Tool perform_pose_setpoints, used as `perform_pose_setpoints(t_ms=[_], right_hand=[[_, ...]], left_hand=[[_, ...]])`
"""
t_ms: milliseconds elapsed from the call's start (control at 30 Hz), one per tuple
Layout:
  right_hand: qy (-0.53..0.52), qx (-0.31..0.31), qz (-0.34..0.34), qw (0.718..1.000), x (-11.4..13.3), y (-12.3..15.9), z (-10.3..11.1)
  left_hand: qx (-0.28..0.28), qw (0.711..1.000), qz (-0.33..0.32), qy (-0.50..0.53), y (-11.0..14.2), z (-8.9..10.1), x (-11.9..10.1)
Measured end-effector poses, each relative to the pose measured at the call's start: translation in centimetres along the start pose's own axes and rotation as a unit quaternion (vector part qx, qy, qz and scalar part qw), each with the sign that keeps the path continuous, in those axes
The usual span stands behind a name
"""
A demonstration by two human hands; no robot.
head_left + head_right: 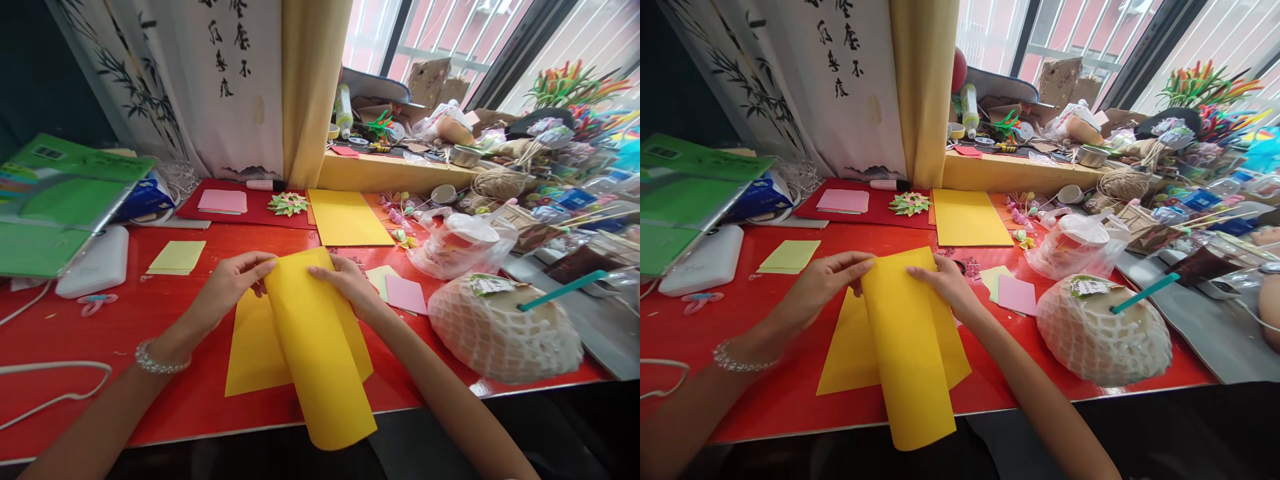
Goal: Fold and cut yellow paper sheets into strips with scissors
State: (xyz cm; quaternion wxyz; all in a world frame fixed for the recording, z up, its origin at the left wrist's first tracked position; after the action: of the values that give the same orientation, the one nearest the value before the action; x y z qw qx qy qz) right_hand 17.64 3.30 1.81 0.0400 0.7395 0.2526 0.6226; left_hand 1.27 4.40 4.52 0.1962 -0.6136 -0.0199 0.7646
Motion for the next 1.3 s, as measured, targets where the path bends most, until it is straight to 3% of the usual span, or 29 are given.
perform_pose_setpoints(t_ms=[133, 433, 667, 800, 867, 967, 1100, 1300], right_hand=[[0.010, 0.020, -0.003, 1.000, 0.0, 0.2, -0.6], [0.051, 0.038, 0.024, 0.998, 0.3, 0.5, -1.4], [0.075, 0.073, 0.006, 0.995, -0.5, 0.4, -2.2], [0.110, 0.050, 0.012, 0.993, -0.9, 0.1, -1.9], [0.130, 0.020, 0.018, 0.991, -1.0, 0.0, -1.4], [0.133, -0.014, 0.031, 0.990, -0.8, 0.0, -0.9], [0.097, -0.010, 0.041, 0.994, -0.4, 0.1, -1.0], [0.090, -0.044, 0.063, 0.993, 0.1, 0.5, -0.4]], left_hand=[[-0.043, 0.998, -0.028, -0.034, 0.0, 0.9, -0.7], [-0.072, 0.987, -0.065, -0.128, 0.6, 1.3, -1.3], [-0.108, 0.958, -0.125, -0.236, 0.8, 1.9, -2.5], [-0.116, 0.951, -0.120, -0.260, 0.8, 1.9, -2.6], [-0.119, 0.960, -0.098, -0.233, 0.8, 2.0, -2.3], [-0.105, 0.989, -0.033, -0.104, 0.7, 1.6, -0.8], [-0.085, 0.995, 0.009, 0.054, 0.6, 0.9, 0.1], [-0.070, 0.996, -0.001, 0.053, 0.6, 0.7, -0.2]])
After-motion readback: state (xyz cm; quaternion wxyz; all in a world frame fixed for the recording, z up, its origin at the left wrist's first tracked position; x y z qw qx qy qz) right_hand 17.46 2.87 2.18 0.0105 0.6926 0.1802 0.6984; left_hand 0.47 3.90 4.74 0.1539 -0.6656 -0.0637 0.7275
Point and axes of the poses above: each hand's wrist, its own y-axis away from the middle knuckle, its own z-axis out of the back of the hand, x = y × z, the point moved 9 cm from there along -y, towards the middle knuckle, and after that the axes turned 14 degrees about -z, right-handed, at the moved point
